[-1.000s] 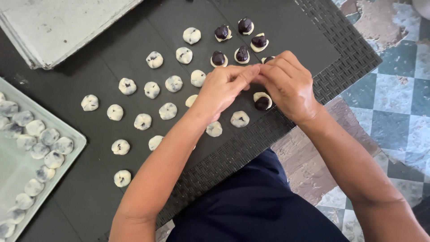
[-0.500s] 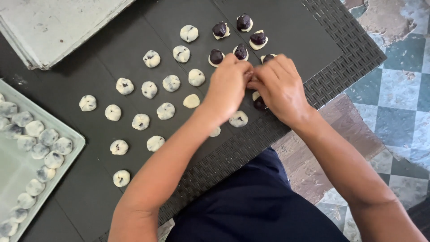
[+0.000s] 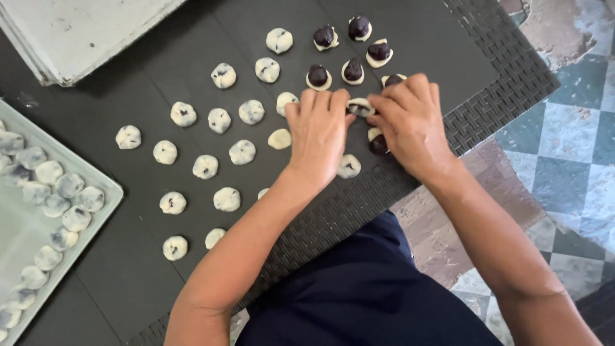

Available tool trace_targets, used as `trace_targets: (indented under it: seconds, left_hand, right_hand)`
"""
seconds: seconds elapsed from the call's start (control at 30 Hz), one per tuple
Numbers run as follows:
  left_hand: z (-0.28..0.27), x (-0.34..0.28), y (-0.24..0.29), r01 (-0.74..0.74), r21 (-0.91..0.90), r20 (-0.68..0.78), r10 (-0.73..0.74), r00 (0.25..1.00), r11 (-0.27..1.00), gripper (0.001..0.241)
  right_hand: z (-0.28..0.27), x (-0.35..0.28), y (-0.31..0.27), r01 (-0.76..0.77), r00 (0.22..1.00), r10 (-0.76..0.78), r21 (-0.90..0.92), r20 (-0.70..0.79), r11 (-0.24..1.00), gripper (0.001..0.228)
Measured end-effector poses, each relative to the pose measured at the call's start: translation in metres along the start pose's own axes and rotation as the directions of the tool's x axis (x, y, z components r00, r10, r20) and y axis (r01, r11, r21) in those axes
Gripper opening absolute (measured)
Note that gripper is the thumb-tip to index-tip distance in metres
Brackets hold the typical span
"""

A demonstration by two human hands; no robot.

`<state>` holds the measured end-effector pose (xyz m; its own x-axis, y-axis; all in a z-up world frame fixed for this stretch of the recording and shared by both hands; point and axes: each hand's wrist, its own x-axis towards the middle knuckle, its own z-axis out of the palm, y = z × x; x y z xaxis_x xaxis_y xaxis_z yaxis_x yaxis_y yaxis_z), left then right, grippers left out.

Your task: The person places small dark filling balls onto flattened white dough discs, then folds and seals each one by hand. The finished dumplings are arranged in rows on a tray. The workspace includes a black mat, a tray of fillings, and a tray for the completed items.

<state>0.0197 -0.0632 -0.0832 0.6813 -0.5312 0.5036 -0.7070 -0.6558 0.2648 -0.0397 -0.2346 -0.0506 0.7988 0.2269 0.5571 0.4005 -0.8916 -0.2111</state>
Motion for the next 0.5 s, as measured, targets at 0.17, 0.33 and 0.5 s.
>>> trace_targets:
  seconds: [0.17, 0.33, 0.5]
  left_hand:
    - [-0.001, -0.003, 0.014, -0.023, -0.128, -0.043, 0.018, 0.999, 0.991, 0.017]
    - [-0.006, -0.008, 0.021, -0.042, -0.154, -0.097, 0.027, 0.995, 0.987, 0.019]
    - [-0.033, 0.0, 0.019, 0.105, -0.112, 0.086, -0.095, 0.992, 0.988, 0.026]
  right_hand:
    - [0.016, -0.003, 0.01, -0.088, 0.996, 0.091, 0.133, -0.016, 0.987, 0.019]
    - [0.011, 0.007, 0.002, -0.142, 0.985, 0.165, 0.323, -0.045, 0.936, 0.014]
    - [-0.004, 0.034, 0.007, -0.104, 0.985, 0.103, -0.001, 0.137, 0.995, 0.017]
